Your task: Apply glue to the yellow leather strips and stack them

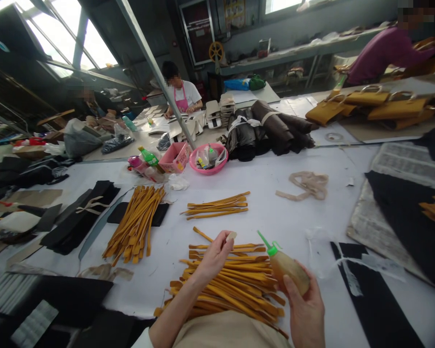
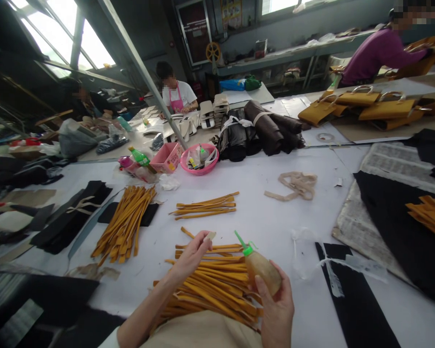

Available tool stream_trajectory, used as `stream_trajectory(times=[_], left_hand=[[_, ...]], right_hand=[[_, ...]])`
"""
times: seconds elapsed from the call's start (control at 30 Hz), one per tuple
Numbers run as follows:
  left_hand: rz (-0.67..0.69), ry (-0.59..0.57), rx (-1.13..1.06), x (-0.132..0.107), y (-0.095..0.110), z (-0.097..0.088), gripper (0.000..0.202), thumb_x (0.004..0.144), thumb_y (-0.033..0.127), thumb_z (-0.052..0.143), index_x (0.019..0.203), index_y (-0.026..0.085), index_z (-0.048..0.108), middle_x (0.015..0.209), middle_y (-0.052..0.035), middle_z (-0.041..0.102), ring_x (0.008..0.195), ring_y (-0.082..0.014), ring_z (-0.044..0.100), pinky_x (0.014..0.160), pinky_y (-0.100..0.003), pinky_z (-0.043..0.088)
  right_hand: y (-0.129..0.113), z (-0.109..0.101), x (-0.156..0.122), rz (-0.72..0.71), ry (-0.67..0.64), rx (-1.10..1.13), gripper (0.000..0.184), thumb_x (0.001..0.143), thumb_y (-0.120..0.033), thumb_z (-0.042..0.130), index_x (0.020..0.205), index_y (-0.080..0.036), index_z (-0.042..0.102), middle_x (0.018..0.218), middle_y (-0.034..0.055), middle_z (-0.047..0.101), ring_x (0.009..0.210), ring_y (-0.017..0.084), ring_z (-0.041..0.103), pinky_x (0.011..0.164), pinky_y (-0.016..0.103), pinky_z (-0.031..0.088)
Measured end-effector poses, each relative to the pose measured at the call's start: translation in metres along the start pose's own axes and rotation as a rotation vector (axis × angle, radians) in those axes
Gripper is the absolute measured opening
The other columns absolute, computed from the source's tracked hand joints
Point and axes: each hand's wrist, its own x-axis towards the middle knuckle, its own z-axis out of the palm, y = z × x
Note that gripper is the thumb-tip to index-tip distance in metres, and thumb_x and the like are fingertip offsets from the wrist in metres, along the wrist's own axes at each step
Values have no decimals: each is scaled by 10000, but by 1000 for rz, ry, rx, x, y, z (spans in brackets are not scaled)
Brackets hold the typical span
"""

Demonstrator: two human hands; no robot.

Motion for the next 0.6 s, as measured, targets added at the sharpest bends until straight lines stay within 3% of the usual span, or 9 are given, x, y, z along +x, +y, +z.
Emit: stream_trajectory(times=[0.07, 0.13, 0.27, 0.4, 0.5, 0.6], left_hand=[[43, 48, 121, 3, 2, -9, 412, 974, 495, 444, 1239, 218, 593, 831, -9, 592, 771, -157, 523, 728, -256, 413], [65, 106, 182, 8, 5, -17, 434, 969, 478, 462, 1311, 241, 588, 843, -12, 613, 780, -163, 540, 744, -256, 420], [119, 171, 222, 29, 15, -30, 363, 942, 452, 511, 1116, 213, 722, 755, -4, 623, 657, -146, 515, 639, -237, 395], [179, 190, 485, 70, 16, -28, 298, 941, 406, 515, 1038, 252, 751, 687, 16, 632, 618, -143, 533, 634, -239, 382], [257, 160, 631, 111, 0, -16, 331, 948, 387, 524, 1213, 255, 672, 918, -33, 693, 837, -195, 614, 787, -280, 437], [221, 101, 762, 137, -29, 8, 561, 900, 385, 615, 1406, 179, 487, 1275, -153, 584, 1204, -294, 513, 993, -389, 404]], right_hand=[[-5, -7, 7, 68, 20, 61, 605, 680, -430, 840, 1192, -230, 587, 1083, 71, 693, 778, 238, 711, 615, 324, 595], [-7, -17, 13, 84, 46, 83, 626, 659, -417, 856, 1189, -220, 586, 1088, 75, 696, 792, 247, 717, 628, 332, 598], [-7, -32, 25, 75, 91, 57, 655, 633, -393, 876, 1195, -210, 594, 1100, 76, 696, 797, 243, 719, 631, 324, 599], [-5, -34, 30, 64, 122, 27, 648, 646, -417, 864, 1193, -207, 589, 1108, 80, 698, 787, 243, 718, 628, 331, 601], [-4, -32, 32, 68, 144, 32, 652, 643, -425, 864, 1192, -204, 588, 1091, 78, 703, 779, 240, 719, 632, 331, 599], [-2, -32, 32, 76, 167, 46, 658, 629, -415, 874, 1188, -212, 593, 1098, 71, 699, 796, 240, 720, 642, 325, 600]])
